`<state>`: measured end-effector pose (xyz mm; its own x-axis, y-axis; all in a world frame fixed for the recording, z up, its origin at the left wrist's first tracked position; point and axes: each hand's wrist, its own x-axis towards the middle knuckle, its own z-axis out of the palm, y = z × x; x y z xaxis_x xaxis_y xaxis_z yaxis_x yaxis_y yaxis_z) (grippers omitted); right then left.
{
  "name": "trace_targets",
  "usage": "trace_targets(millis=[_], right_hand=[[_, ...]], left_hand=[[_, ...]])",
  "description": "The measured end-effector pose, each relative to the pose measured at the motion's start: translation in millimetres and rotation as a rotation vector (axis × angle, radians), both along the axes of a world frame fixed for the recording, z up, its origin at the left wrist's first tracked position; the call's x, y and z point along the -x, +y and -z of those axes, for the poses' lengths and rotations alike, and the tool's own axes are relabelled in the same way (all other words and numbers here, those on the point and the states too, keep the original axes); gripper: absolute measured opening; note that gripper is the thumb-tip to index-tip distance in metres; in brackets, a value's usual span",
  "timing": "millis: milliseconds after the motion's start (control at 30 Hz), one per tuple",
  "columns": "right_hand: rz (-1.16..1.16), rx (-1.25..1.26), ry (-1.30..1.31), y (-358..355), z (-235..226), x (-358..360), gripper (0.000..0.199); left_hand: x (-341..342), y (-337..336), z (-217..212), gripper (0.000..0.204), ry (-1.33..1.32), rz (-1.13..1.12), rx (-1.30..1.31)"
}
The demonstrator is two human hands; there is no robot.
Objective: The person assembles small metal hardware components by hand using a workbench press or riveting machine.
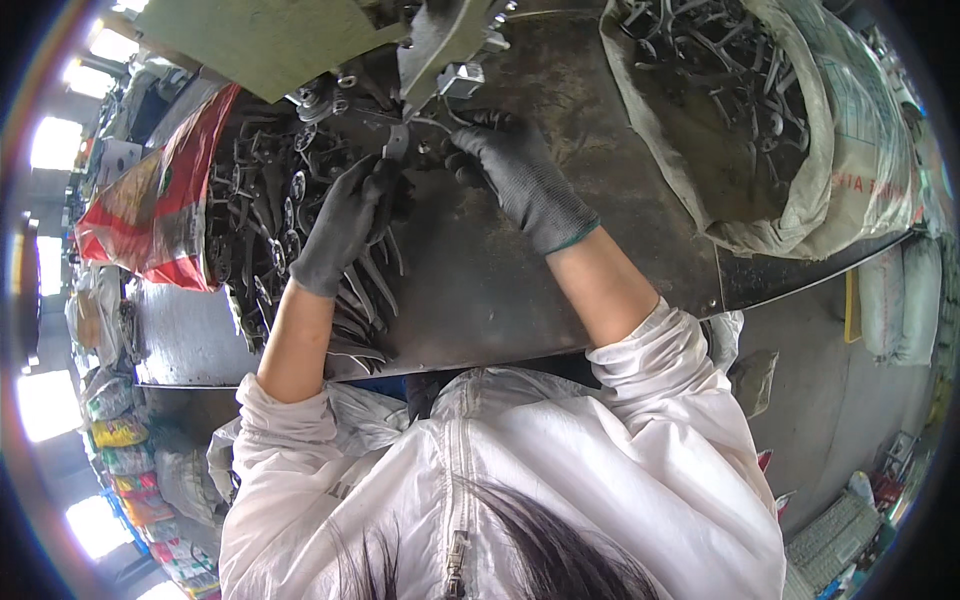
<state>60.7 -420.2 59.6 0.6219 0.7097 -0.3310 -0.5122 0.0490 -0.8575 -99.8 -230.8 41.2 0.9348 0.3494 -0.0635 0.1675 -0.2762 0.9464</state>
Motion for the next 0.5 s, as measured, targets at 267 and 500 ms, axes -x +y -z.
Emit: trace_targets(millis=[267, 500], right_hand=[[-0.109, 0.044, -0.315, 36, 15, 22, 0.027], [-0.161, 0.068, -0.198, 27, 23, 19, 0.024]], left_hand=[[-8, 43, 31, 0.034, -0.157, 0.222, -0.746], [-19, 90, -41, 0.03, 0.105, 0.126, -1.213]])
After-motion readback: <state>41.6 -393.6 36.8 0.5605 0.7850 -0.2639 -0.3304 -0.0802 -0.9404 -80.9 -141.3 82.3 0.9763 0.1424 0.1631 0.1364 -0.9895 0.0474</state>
